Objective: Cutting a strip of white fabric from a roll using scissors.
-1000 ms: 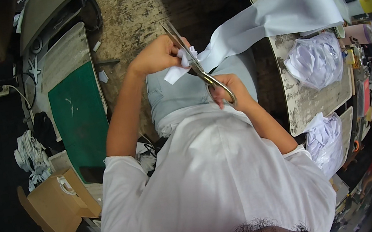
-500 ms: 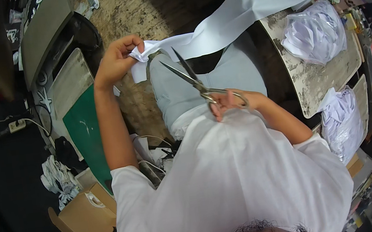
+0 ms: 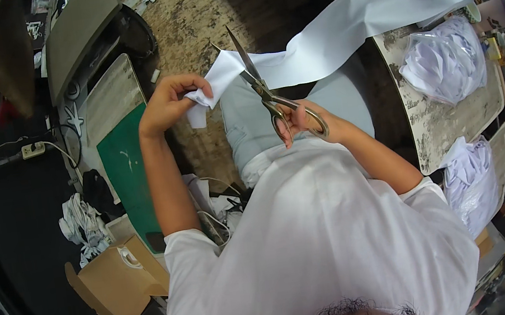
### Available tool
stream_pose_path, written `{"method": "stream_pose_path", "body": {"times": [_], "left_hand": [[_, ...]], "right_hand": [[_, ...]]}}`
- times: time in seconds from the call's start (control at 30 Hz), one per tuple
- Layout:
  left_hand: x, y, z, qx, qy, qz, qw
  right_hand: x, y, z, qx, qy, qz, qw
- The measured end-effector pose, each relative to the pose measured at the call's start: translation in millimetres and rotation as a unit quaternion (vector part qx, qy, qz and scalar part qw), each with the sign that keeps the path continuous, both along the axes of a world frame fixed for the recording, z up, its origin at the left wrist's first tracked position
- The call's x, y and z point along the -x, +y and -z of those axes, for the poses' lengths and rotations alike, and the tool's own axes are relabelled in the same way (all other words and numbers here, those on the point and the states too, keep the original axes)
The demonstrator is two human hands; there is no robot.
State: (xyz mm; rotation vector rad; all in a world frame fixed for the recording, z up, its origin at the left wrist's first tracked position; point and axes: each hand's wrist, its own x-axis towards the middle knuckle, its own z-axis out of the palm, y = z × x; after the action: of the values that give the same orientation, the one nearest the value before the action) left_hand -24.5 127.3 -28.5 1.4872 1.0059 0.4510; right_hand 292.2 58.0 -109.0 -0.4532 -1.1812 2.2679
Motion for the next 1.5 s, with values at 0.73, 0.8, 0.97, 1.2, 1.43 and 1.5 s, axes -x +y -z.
{"method": "stream_pose_path", "body": {"times": [0.73,0.8,0.97,1.2,1.43,1.5], "left_hand": [[-68,39,15,-0.008,-0.248,-0.19,0.95],[-77,47,14,-0.086,-0.194,-0.106,0.971],[-83,50,15,-0.064,-0.178,-0.088,0.978],[-78,41,18,0.04,-0.137,-0.093,0.985],[-71,38,23,0.042,-0.198,-0.037,0.979],[-81,33,9,0.046,-0.226,-0.021,0.973]], "right_hand": [[-46,25,-49,-0.135,-0.116,0.054,0.982],[-47,23,-45,-0.132,-0.119,0.052,0.983],[-49,19,-44,-0.143,-0.121,0.064,0.98],[-52,18,-38,-0.144,-0.133,0.048,0.979],[-51,17,-46,-0.148,-0.126,0.03,0.981],[-52,18,-50,-0.146,-0.131,0.029,0.98]]}}
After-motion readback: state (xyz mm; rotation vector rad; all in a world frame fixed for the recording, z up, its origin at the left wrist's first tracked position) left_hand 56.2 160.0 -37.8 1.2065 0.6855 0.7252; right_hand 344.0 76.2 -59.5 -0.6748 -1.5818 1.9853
